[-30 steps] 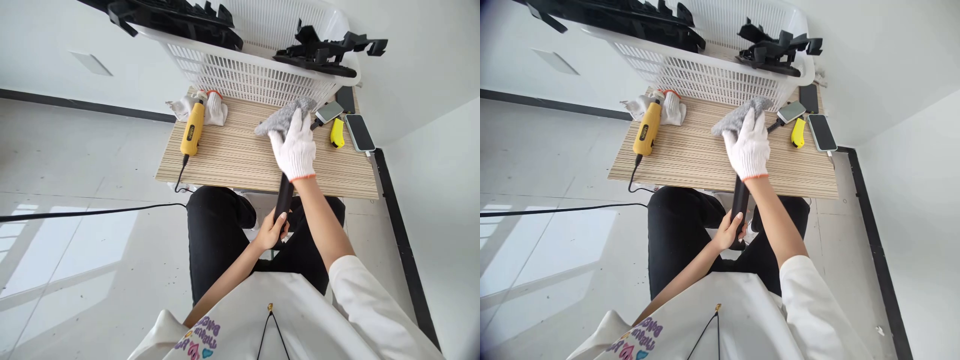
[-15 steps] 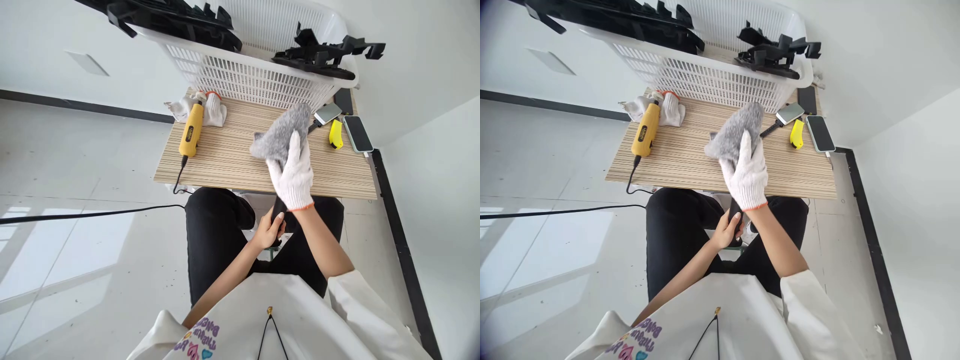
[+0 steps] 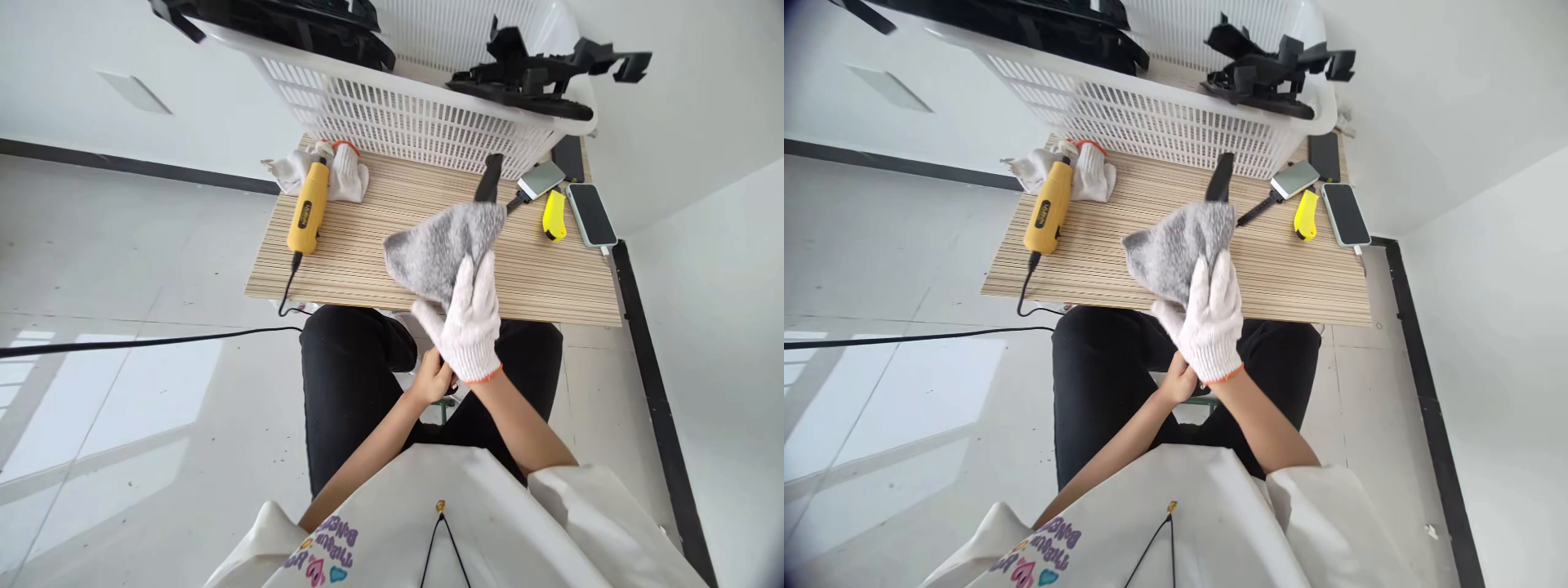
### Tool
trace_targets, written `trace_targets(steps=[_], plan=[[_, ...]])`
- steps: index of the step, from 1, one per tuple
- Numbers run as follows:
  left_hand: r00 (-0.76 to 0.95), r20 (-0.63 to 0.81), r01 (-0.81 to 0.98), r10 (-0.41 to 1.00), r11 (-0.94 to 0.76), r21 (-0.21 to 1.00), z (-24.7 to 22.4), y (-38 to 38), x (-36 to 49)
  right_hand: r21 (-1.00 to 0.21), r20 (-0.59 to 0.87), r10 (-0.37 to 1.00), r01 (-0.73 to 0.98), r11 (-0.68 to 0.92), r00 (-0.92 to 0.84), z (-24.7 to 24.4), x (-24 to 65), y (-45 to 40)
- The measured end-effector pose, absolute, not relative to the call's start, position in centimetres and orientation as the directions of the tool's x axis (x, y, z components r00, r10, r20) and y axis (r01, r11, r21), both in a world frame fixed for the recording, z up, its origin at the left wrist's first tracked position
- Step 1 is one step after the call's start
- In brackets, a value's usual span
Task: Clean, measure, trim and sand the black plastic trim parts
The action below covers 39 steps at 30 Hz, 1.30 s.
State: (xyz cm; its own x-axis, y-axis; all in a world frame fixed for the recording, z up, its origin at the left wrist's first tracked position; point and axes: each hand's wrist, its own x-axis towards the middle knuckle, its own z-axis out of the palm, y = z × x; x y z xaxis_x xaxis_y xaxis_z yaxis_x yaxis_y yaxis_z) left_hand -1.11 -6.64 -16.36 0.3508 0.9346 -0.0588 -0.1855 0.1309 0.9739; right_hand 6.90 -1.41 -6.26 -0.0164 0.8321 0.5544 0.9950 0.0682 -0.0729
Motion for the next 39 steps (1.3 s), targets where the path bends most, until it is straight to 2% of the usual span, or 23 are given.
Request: trace_targets(steps=[5,9,13,20,26,30,35,39], plan=[[0.407,-0.125,-0.293,0.905,0.259,0.92,-15.6,-7.5,-0.4,-0.154,0.483,0.874,0.988,0.03,0.049,-3.2,7.8,4.0],[0.38,-0.049,-0.21,0.924,0.138,0.968,-15.8,-6.9,-1.0,-0.192,0.545,0.833,0.981,0.018,0.091,-4.9,6.7,0.8],[0.325,-0.005,-0.163,0.946,0.061,0.985,-16.3,-6.3,-1.5,-0.128,0.587,0.809,0.991,0.049,0.035,-7.0,6.6,-3.2],[0.383,-0.052,-0.151,0.922,0.118,0.981,-15.7,-6.9,-1.5,-0.144,0.49,0.869,0.99,0.0,0.071,-3.1,7.4,0.7],[0.319,0.021,-0.14,0.947,0.025,0.99,-16.1,-6.0,-2.1,-0.155,0.469,0.88,0.988,-0.002,0.075,-5.8,5.7,-4.6],[0.346,-0.019,-0.158,0.938,0.078,0.984,-16.0,-6.2,-2.0,-0.129,0.478,0.877,0.992,0.01,0.053,-5.5,6.5,-3.1],[0.438,-0.148,-0.229,0.887,0.27,0.935,-14.7,-7.0,-1.7,-0.121,0.438,0.892,0.991,-0.064,0.111,-2.6,7.6,3.7],[0.418,-0.084,-0.223,0.904,0.192,0.956,-14.7,-6.8,-1.8,-0.167,0.471,0.874,0.985,-0.043,0.118,-3.6,6.5,0.9]])
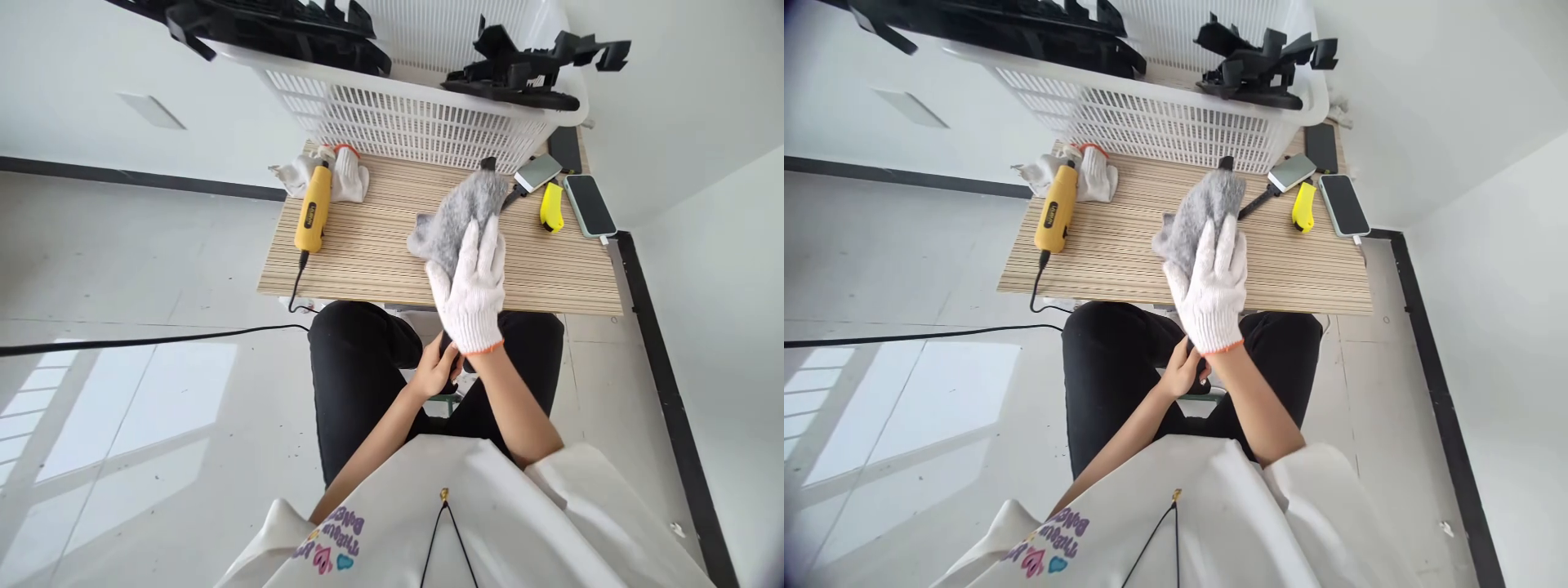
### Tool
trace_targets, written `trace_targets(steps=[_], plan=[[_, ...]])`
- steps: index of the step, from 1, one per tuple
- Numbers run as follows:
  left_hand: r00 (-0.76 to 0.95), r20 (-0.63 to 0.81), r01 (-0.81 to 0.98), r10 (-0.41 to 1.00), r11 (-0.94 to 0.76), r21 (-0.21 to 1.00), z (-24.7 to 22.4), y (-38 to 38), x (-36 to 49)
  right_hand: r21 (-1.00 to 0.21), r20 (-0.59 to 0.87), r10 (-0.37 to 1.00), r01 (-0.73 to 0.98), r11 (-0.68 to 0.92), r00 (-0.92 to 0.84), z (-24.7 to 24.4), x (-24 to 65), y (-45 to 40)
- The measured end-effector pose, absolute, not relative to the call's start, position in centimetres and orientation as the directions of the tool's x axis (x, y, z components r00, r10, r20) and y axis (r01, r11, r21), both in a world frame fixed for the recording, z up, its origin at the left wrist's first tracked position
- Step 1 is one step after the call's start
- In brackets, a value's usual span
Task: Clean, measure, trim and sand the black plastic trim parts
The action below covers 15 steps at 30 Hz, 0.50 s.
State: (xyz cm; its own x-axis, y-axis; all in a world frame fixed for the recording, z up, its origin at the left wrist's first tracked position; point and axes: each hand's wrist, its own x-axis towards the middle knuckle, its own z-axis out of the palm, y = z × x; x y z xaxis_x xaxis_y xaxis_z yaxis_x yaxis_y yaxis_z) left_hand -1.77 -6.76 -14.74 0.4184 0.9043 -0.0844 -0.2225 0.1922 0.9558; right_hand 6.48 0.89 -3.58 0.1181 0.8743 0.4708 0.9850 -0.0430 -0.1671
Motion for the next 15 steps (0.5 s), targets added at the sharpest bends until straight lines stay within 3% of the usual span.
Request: trace_targets(steps=[5,12,15], plan=[[0.351,-0.023,-0.214,0.936,0.104,0.971,-15.5,-6.4,-1.9,-0.108,0.473,0.879,0.994,-0.011,0.062,-6.5,6.2,-4.1],[0.45,-0.187,-0.263,0.873,0.329,0.907,-14.4,-7.2,-1.5,-0.146,0.484,0.864,0.986,-0.076,0.139,-2.8,8.0,4.9],[0.44,-0.156,-0.247,0.884,0.287,0.926,-14.6,-7.0,-1.6,-0.167,0.454,0.877,0.982,-0.087,0.155,-3.1,7.4,3.8]])
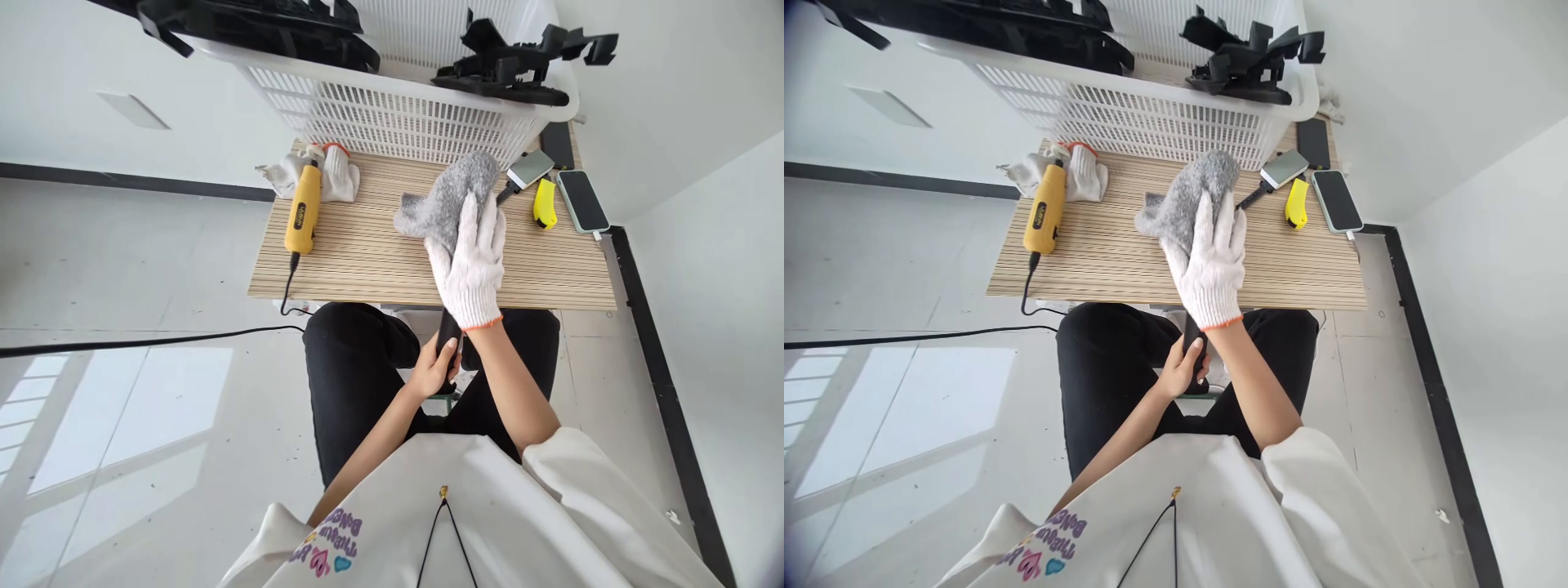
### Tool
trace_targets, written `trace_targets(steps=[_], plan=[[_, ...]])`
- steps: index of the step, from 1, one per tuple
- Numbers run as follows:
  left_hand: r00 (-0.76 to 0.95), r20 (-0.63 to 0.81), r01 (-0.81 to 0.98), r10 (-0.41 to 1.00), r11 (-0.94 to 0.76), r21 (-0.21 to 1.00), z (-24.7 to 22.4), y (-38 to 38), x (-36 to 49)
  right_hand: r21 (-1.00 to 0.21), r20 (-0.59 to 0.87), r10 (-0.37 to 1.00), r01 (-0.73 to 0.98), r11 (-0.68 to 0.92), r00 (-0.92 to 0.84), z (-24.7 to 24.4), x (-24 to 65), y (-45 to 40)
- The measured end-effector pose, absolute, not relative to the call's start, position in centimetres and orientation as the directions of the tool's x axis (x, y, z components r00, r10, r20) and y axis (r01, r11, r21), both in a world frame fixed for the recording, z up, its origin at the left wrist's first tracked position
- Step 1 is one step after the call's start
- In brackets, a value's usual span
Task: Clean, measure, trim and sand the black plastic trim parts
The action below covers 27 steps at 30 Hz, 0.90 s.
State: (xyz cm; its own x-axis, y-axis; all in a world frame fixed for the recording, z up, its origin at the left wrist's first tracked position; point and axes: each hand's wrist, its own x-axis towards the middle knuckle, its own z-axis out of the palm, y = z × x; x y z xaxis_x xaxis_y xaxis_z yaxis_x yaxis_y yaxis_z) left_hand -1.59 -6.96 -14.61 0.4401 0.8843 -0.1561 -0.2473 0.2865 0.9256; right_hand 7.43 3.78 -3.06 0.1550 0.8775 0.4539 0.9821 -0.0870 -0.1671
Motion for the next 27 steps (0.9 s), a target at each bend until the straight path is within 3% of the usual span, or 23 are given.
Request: trace_targets(steps=[6,14,22,27], plan=[[0.402,-0.088,-0.189,0.911,0.176,0.966,-15.9,-6.4,-1.9,-0.097,0.514,0.858,0.994,0.058,0.0,-6.9,7.5,-3.3],[0.473,-0.193,-0.283,0.86,0.356,0.891,-14.0,-7.1,-1.3,-0.155,0.416,0.908,0.987,0.028,0.039,-2.3,9.5,6.4],[0.456,-0.102,-0.332,0.884,0.276,0.902,-15.4,-6.7,-1.1,-0.121,0.426,0.905,0.991,0.065,-0.008,-4.3,7.7,0.0],[0.471,-0.182,-0.337,0.863,0.366,0.867,-14.9,-7.2,-0.9,-0.093,0.42,0.908,0.994,0.049,-0.005,-3.2,8.5,4.2]])
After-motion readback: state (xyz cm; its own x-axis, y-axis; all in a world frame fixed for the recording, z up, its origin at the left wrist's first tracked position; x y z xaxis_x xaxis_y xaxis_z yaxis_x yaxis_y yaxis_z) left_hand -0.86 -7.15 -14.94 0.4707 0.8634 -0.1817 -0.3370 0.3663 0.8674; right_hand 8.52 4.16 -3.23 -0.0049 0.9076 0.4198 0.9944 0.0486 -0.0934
